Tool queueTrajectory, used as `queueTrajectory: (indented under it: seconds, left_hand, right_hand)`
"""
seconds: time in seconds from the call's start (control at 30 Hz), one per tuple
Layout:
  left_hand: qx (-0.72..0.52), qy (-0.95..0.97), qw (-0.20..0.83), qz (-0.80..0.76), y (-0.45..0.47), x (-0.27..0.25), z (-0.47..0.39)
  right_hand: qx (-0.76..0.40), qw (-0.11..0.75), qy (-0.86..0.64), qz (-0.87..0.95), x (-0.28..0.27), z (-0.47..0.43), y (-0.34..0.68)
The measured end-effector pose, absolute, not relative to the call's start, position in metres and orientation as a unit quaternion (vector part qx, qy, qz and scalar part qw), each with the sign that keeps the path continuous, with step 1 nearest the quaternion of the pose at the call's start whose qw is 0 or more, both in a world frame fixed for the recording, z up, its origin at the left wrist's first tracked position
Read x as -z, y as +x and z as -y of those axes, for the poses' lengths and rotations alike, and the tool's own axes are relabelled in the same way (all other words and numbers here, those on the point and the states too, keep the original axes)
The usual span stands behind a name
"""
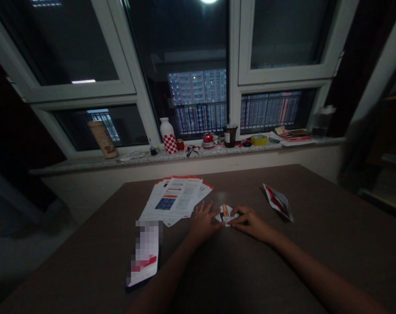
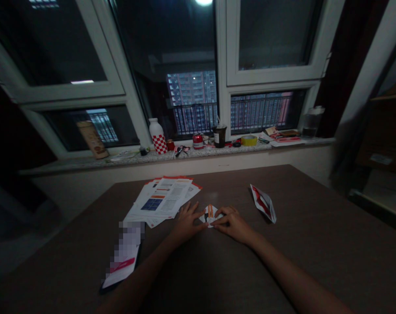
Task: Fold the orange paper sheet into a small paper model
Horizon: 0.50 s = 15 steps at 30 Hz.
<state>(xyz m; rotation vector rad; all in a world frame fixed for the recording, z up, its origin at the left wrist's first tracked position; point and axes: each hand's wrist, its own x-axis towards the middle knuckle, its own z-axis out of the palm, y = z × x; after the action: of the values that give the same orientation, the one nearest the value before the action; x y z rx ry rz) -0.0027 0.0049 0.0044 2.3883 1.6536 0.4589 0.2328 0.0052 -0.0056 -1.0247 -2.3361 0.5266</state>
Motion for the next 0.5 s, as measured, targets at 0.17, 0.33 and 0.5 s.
queueTrajectory:
  seconds: [0.17, 0.33, 0.5]
  left_hand:
    - [-0.157, 0.804, 0.107, -0.563, -0.003, -0.0043, -0.0064]
    - [-0.161, 0.803, 0.115, -0.562, -0.0035, -0.0003, -0.0089]
    - [-0.154, 0.804, 0.116, -0.562, -0.0037, -0.0012, -0.0091]
  right_hand:
    - [-0.194, 0.236, -0.391, 0.868, -0.0004, -0.0033, 0.2307]
    - [-0.175, 0.224, -0.399, 0.872, -0.0027, -0.0006, 0.2275]
    - [-0.147, 0.222, -0.417, 0.869, -0.0041, 0.0031, 0.2242]
